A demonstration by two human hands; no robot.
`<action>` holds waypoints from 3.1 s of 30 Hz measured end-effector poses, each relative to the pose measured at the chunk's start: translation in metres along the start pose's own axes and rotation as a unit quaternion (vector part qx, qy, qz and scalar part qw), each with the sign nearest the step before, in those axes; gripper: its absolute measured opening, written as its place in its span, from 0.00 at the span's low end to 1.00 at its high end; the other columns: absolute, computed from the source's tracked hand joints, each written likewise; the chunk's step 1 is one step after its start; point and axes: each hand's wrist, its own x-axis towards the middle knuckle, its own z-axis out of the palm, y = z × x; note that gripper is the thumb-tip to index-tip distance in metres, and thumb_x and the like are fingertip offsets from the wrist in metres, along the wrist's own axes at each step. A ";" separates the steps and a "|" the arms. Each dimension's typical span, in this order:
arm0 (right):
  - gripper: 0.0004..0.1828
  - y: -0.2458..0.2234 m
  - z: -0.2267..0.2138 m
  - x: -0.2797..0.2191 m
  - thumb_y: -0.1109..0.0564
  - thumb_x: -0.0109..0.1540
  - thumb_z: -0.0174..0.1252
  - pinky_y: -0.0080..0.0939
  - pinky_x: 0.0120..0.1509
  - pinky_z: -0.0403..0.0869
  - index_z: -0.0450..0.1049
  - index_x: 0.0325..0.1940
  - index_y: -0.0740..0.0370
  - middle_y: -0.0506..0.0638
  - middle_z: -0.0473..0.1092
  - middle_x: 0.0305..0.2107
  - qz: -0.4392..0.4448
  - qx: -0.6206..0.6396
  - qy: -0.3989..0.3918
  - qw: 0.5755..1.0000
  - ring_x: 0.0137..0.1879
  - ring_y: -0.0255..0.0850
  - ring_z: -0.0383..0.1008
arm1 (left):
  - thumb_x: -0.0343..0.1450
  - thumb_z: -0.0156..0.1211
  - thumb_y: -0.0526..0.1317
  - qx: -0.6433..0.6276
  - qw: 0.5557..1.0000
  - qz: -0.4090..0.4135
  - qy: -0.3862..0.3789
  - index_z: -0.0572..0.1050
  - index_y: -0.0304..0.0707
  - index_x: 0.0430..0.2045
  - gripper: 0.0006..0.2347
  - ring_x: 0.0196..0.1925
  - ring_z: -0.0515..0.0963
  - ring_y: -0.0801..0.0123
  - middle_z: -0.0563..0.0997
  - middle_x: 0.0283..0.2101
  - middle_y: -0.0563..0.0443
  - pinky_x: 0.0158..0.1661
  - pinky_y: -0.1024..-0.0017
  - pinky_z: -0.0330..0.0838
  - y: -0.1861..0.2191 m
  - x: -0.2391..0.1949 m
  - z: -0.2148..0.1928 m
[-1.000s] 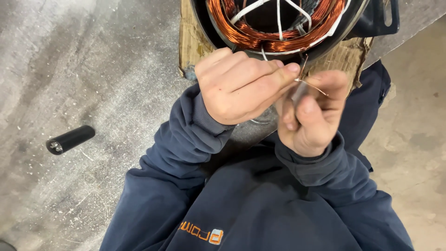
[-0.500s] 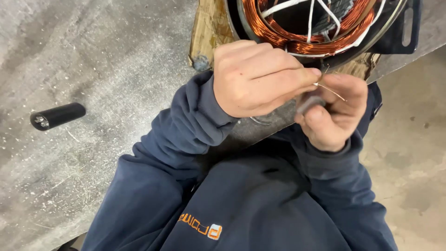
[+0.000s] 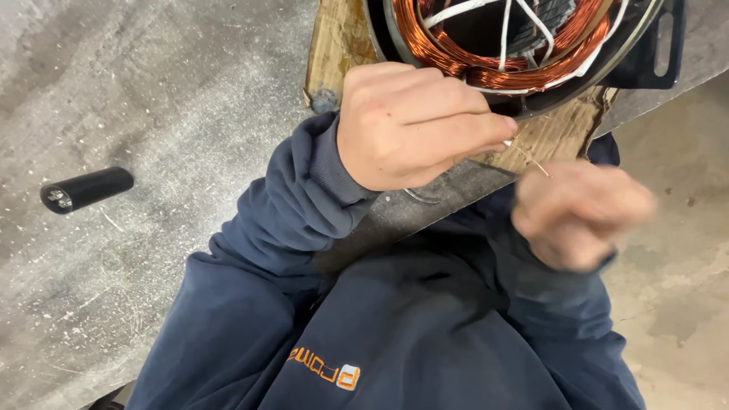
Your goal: The person works on an electric motor stator with copper windings on a workbench. They route and tie the white and blue lead wires around the windings, then twist bare copper wire ends together by hand and sand the wire ends with a small abrasive tool.
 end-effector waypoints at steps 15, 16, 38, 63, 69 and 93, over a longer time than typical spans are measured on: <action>0.15 -0.018 -0.002 0.072 0.70 0.58 0.70 0.38 0.30 0.68 0.75 0.47 0.69 0.56 0.71 0.24 -0.013 -0.323 -0.279 0.904 0.26 0.45 0.73 | 0.71 0.66 0.35 -0.010 0.998 0.067 -0.008 0.79 0.45 0.38 0.05 0.41 0.81 0.68 0.79 0.42 0.60 0.36 0.69 0.73 -0.019 -0.008 -0.007; 0.13 -0.019 0.004 0.077 0.70 0.59 0.69 0.37 0.31 0.70 0.76 0.46 0.69 0.57 0.73 0.26 -0.006 -0.327 -0.277 0.903 0.26 0.44 0.74 | 0.73 0.66 0.36 -0.018 0.998 0.066 -0.010 0.78 0.45 0.37 0.03 0.42 0.81 0.68 0.78 0.43 0.60 0.38 0.69 0.74 -0.020 -0.010 -0.005; 0.18 -0.040 -0.004 0.064 0.63 0.57 0.72 0.46 0.30 0.64 0.76 0.49 0.61 0.51 0.69 0.22 -0.025 -0.405 -0.298 0.864 0.25 0.46 0.69 | 0.75 0.69 0.39 -0.073 0.991 0.091 -0.062 0.82 0.45 0.42 0.04 0.38 0.80 0.70 0.80 0.43 0.60 0.35 0.73 0.73 -0.024 -0.007 -0.011; 0.22 -0.024 -0.029 0.007 0.56 0.59 0.71 0.39 0.28 0.63 0.73 0.52 0.68 0.51 0.73 0.25 -0.035 -0.052 -0.262 0.963 0.24 0.39 0.68 | 0.72 0.75 0.37 -0.085 0.992 0.040 -0.090 0.82 0.41 0.42 0.08 0.38 0.83 0.69 0.82 0.42 0.55 0.37 0.72 0.76 -0.016 0.004 -0.015; 0.20 -0.016 -0.033 -0.051 0.55 0.57 0.69 0.37 0.35 0.68 0.74 0.48 0.69 0.53 0.73 0.29 0.105 -0.203 -0.163 0.960 0.30 0.40 0.72 | 0.70 0.78 0.41 -0.053 0.996 0.041 -0.063 0.81 0.42 0.45 0.13 0.32 0.79 0.70 0.81 0.42 0.55 0.31 0.72 0.70 0.004 0.011 -0.012; 0.16 0.011 0.046 -0.001 0.57 0.66 0.63 0.27 0.44 0.64 0.71 0.55 0.66 0.40 0.69 0.34 0.263 -0.146 0.027 0.953 0.38 0.25 0.64 | 0.71 0.66 0.30 -0.151 0.958 -0.242 0.017 0.80 0.34 0.44 0.09 0.34 0.86 0.70 0.85 0.43 0.48 0.36 0.75 0.78 0.040 -0.028 -0.024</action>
